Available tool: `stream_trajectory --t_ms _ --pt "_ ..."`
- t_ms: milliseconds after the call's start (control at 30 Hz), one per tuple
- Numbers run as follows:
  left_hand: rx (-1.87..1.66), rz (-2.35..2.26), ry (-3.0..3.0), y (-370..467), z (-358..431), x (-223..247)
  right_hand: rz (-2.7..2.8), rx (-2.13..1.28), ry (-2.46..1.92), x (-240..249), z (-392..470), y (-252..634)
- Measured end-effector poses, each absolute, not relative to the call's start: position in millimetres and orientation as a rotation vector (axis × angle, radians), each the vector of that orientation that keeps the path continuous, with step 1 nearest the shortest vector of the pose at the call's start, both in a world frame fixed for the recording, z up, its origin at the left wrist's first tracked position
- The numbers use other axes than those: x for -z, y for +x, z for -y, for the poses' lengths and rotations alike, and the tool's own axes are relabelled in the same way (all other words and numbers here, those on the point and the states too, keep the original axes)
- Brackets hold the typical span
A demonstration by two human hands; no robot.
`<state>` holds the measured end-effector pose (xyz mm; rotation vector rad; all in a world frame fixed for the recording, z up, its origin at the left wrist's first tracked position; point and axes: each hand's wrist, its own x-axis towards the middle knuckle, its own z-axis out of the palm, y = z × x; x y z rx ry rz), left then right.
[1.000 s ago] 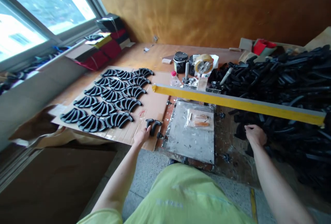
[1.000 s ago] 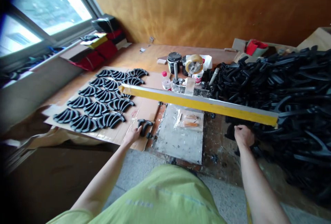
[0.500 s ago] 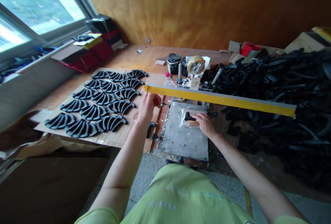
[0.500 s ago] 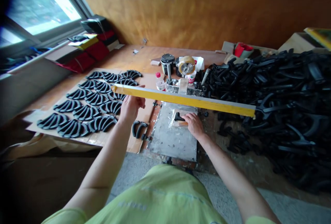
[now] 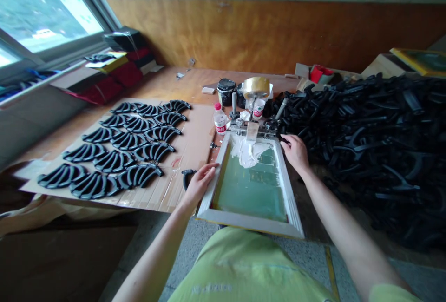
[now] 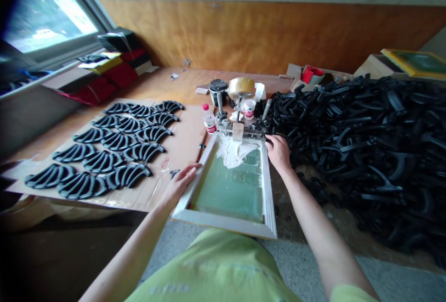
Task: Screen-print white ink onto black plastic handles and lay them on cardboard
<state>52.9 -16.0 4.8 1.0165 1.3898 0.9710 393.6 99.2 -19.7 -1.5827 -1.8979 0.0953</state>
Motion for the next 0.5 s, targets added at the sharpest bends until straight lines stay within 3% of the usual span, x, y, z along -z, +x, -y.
stream_trajectory --t_ms 200,333,500 --pt "-0.878 -1.49 1.018 55.3 20.4 75.3 2.36 -0.044 -1.48 0.0 -136.5 304.3" --pt "-0.876 -1.502 1.061 52.8 19.2 91.4 2.561 -0.105 -1.575 13.0 -120.1 289.1" --pt "-0.872 -1.528 1.059 51.3 20.1 93.3 2.766 -0.12 -1.133 20.6 -83.0 316.3"
